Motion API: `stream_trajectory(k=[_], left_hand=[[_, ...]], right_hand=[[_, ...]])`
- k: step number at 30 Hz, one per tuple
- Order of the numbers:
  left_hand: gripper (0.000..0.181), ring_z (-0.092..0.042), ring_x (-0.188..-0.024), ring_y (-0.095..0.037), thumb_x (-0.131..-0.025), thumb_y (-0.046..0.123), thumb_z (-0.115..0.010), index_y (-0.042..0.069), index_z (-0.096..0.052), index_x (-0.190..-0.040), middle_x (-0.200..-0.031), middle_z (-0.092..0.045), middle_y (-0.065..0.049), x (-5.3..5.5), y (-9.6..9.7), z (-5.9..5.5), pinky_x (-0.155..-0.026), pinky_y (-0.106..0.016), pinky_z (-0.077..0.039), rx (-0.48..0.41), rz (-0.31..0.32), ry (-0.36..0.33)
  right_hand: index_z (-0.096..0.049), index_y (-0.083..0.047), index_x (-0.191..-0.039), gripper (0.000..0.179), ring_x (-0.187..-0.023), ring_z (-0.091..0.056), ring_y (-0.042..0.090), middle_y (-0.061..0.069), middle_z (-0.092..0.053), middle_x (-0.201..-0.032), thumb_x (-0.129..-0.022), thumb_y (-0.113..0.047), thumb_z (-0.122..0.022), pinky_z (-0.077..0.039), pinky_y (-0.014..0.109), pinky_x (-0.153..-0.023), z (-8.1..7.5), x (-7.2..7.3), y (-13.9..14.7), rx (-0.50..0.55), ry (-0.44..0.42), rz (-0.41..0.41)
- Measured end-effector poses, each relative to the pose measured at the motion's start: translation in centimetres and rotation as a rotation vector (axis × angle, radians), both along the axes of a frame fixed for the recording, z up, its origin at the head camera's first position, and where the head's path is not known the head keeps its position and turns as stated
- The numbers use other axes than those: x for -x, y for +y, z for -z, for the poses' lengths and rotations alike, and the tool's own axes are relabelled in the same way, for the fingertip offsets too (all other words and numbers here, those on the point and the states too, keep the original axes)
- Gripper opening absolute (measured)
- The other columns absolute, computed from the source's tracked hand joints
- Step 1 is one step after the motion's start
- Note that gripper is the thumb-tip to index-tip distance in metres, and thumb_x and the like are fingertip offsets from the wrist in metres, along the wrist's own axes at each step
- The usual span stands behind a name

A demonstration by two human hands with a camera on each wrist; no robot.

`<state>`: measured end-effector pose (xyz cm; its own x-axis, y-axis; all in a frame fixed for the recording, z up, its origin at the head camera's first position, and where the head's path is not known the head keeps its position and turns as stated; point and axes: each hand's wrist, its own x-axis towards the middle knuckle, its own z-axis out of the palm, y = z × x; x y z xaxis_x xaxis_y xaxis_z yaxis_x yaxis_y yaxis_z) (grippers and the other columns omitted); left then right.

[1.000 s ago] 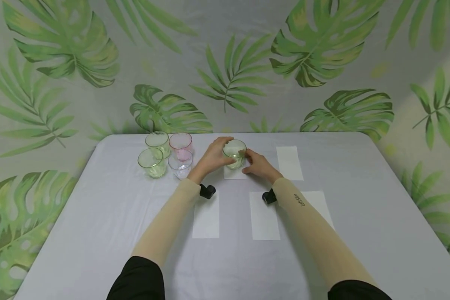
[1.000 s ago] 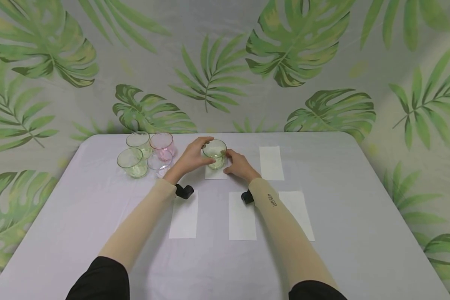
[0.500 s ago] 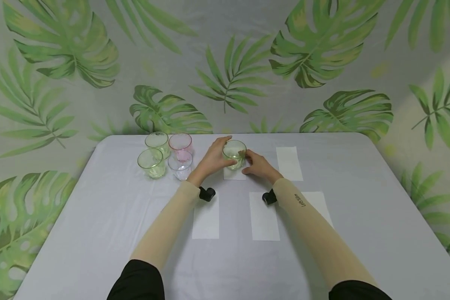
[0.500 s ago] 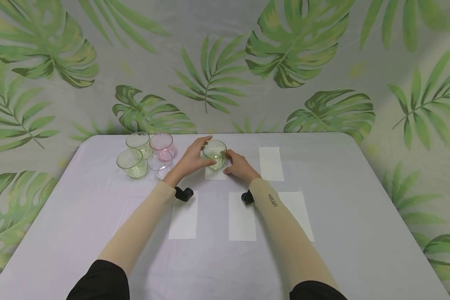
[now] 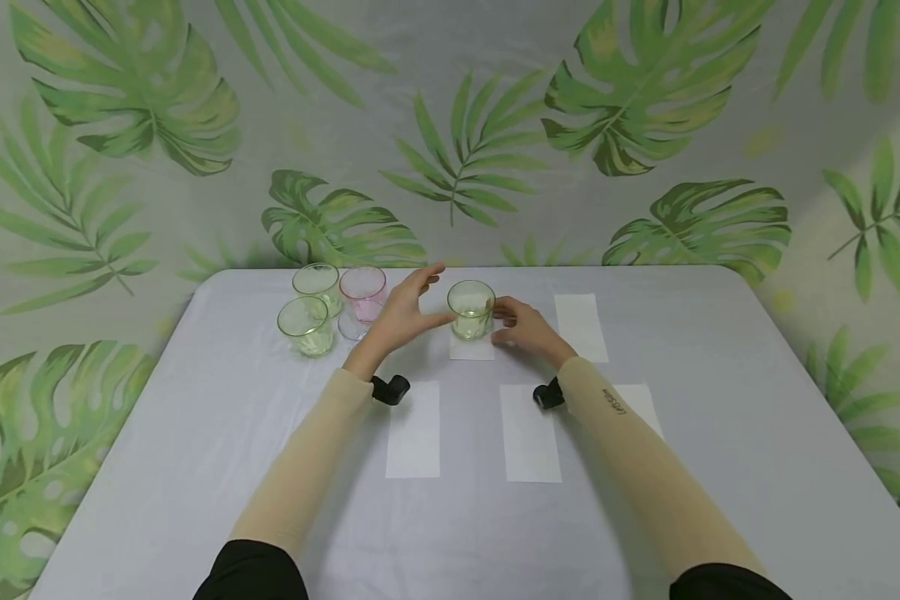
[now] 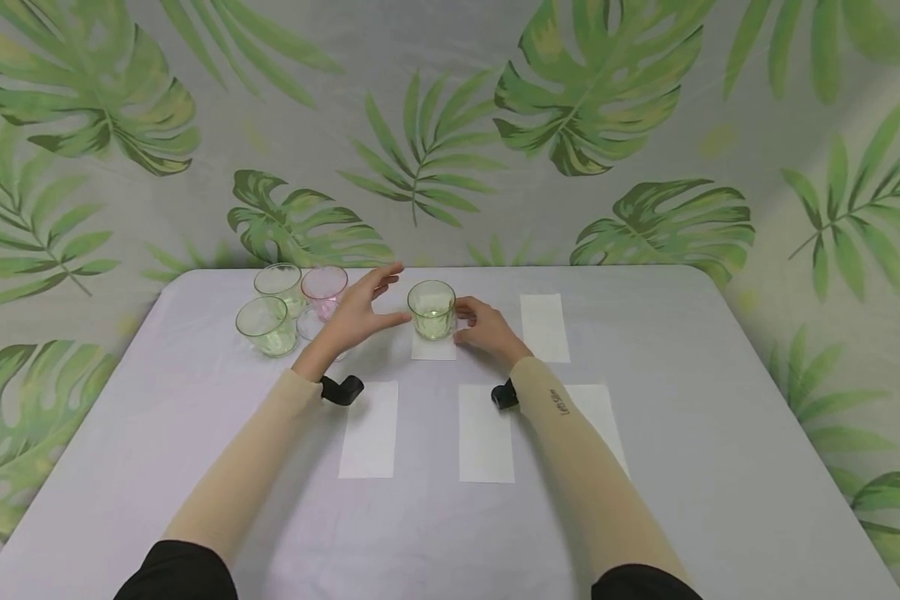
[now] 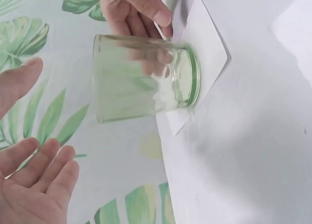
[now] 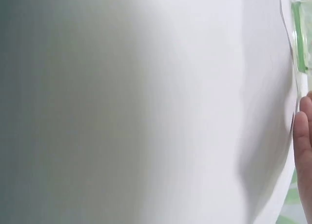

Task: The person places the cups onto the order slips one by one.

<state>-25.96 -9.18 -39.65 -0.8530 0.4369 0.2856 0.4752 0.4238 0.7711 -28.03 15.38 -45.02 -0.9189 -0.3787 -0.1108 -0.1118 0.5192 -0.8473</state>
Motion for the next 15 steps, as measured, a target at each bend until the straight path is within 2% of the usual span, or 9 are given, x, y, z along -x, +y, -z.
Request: stream_trajectory(k=[10,15], left_hand=[[0.076,-0.039,-0.132,-0.026,-0.082,0.014,-0.077,0.000,-0.036,-0.145,-0.146,-0.040,-0.013,-1.1,-3.0,-0.2,-0.110,-0.027,-0.030,-0.051,0.018,0.004],[0.076,-0.039,-0.132,-0.025,-0.082,0.015,-0.078,0.001,-0.037,-0.145,-0.146,-0.040,-0.011,-1.8,-4.4,-0.3,-0.110,-0.028,-0.030,-0.056,0.004,-0.007]], right_hand=[[-0.045,0.002,-0.138,0.054,-0.128,-0.042,0.031,0.019,-0.045,-0.140,-0.088,0.003,-0.064,-0.033,0.042,-0.108,-0.5,-0.1,2.6,0.121,-0.001,0.023],[-0.042,0.007,-0.138,0.054,-0.129,-0.039,0.037,0.024,-0.041,-0.142,-0.088,0.005,-0.063,-0.031,0.048,-0.108,-2.0,-0.9,4.1,0.178,-0.024,0.019]])
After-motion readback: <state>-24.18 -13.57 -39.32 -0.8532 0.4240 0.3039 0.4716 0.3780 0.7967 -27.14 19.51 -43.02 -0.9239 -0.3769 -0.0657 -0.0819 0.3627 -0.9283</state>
